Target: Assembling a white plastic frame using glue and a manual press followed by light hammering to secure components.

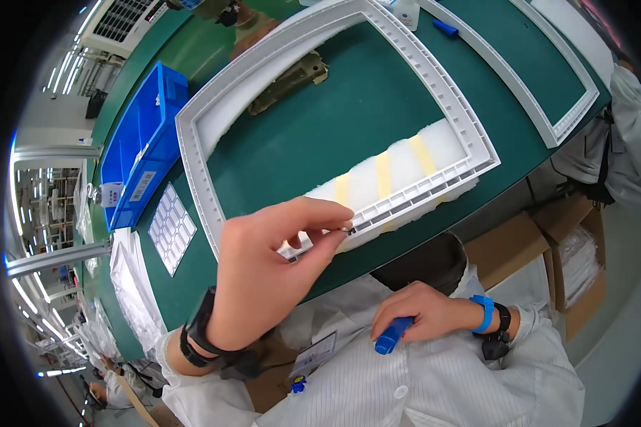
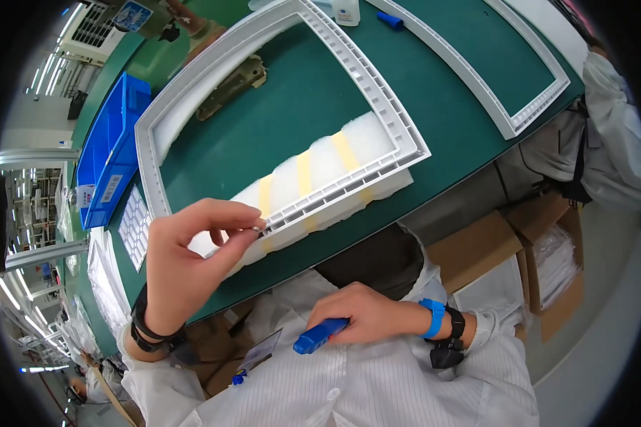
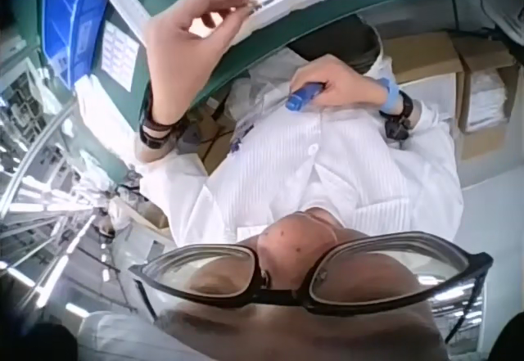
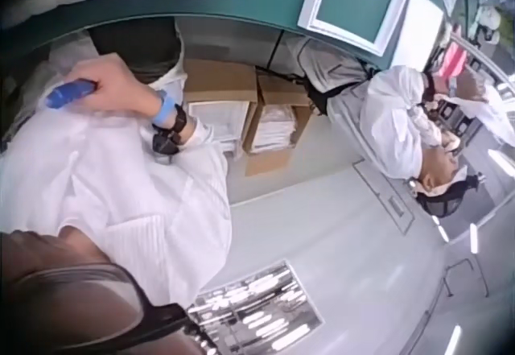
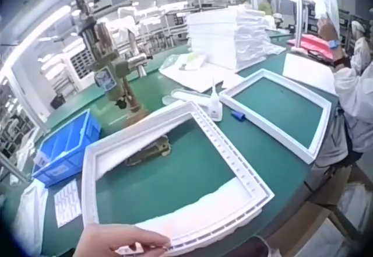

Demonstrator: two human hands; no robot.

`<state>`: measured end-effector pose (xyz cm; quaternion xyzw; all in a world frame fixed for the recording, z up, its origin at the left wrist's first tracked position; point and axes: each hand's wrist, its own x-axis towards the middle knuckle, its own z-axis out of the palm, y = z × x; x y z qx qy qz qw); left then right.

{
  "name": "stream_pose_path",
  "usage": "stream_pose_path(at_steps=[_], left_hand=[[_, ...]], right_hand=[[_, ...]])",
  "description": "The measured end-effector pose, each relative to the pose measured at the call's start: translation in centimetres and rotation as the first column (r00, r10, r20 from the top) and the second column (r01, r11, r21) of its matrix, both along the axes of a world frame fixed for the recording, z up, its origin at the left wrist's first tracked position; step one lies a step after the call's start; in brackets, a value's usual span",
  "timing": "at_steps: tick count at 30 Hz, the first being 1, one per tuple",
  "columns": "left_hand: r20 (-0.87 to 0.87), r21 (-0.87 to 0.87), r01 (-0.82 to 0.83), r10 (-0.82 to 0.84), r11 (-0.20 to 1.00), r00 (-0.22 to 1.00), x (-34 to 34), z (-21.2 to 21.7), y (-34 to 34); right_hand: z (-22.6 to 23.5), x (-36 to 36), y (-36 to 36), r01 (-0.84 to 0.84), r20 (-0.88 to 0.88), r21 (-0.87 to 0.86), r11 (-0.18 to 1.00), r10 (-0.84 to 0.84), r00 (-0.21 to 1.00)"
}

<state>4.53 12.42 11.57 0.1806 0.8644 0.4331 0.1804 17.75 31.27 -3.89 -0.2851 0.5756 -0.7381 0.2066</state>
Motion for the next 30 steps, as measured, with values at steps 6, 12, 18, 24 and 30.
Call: stream_pose_path(at_steps=[6,12,18,24,30], left_hand=[[-0.441,-0.239,0.123,-0.221,0.963,0.87,0.7,-0.2,0.1],[-0.447,-0.192,0.038,-0.122,0.981,0.886,1.4,-1.1,0.7],[-0.504,-0.164,-0.001,-0.083,0.986,0.86,2.2,-1.8,0.8],[-0.67,-0.172,-0.004,-0.114,0.985,0.733,2.8,-3.3,0.4],[-0.68,-0.07,-0.031,-0.024,0.997,0.733,3.0,-4.1,0.0]], right_hand=[[0.1,0.1,-0.2,0.001,-0.013,0.012,1.0,0.0,1.0],[0.1,0.3,-0.1,0.004,-0.022,0.028,1.0,-0.004,1.0],[0.1,0.2,0.0,0.027,-0.009,-0.005,1.0,-0.027,1.0],[0.5,0.1,0.3,0.0,0.031,0.051,0.999,-0.002,1.0],[0.6,0.0,0.1,0.049,0.059,0.091,0.995,-0.055,0.997]])
